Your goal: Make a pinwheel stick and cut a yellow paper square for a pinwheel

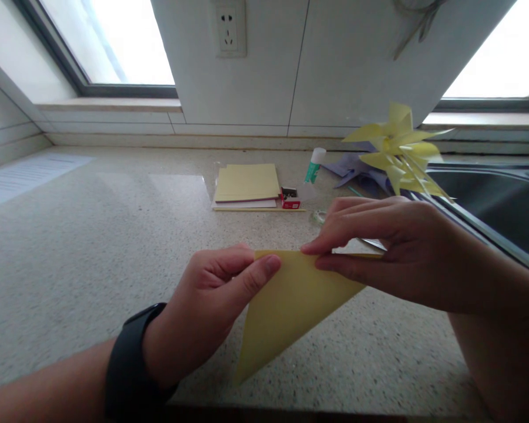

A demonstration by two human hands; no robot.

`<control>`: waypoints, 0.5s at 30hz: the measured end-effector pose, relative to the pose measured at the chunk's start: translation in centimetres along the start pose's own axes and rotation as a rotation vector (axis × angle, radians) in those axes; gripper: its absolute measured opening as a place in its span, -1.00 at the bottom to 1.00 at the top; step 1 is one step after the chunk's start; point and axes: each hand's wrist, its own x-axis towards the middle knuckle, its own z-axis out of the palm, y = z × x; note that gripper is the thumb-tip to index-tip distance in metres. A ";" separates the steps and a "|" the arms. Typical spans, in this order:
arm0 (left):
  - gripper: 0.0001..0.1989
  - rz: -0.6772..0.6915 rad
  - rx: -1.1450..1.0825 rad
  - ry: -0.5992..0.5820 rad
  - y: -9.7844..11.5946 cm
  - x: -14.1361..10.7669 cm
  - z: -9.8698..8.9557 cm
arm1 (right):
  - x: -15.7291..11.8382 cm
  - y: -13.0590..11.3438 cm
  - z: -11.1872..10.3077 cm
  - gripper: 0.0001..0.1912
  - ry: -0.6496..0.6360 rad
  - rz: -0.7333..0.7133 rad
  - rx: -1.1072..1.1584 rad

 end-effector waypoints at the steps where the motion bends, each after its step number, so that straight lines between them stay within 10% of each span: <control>1: -0.58 0.000 0.004 0.000 0.0 0.0 0.0 | 0.0 0.0 0.0 -0.91 0.001 0.000 -0.001; 15: -0.55 0.019 0.003 0.007 -0.1 0.0 -0.1 | -0.1 0.1 0.0 -0.89 0.006 0.002 0.005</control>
